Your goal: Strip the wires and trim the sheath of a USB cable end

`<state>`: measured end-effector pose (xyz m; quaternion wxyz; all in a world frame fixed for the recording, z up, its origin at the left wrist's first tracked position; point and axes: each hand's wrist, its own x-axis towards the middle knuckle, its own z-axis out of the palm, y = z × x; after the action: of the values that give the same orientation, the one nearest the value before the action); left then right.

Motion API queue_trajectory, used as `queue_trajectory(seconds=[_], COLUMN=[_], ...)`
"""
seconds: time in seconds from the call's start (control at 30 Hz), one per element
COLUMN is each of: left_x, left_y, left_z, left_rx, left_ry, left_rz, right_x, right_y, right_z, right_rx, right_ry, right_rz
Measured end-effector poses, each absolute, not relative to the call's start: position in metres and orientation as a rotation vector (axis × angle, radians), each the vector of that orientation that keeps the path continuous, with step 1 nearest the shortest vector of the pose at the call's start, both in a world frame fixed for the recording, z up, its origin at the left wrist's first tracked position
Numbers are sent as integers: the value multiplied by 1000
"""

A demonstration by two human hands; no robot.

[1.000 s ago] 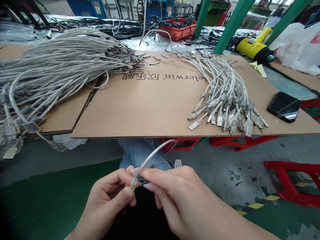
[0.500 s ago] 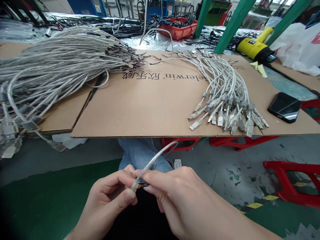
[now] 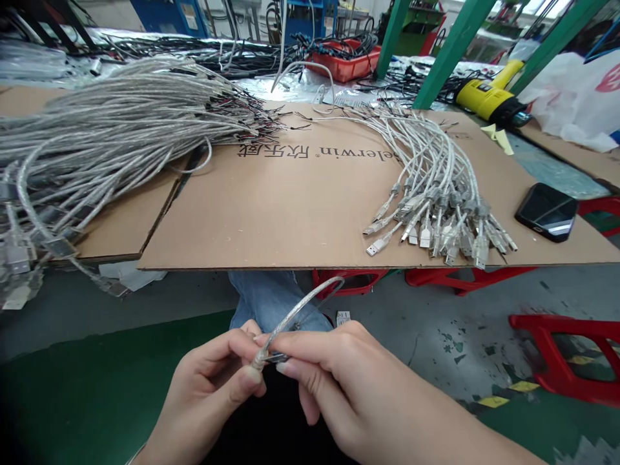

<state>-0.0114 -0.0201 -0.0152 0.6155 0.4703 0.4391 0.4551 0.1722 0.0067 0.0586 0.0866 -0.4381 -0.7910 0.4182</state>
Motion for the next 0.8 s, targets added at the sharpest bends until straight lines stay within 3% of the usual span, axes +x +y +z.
queue_trajectory(seconds=[0.27, 0.8], left_x=[-9, -11], left_y=[-20, -21], left_z=[-13, -15], left_rx=[1049, 1028], left_ry=[1002, 962], left_rz=[1074, 1046], right_x=[170, 170], right_y=[2, 0], right_z=[47, 47], right_rx=[-1181, -1135], right_ry=[-2356, -2365], right_rz=[872, 863])
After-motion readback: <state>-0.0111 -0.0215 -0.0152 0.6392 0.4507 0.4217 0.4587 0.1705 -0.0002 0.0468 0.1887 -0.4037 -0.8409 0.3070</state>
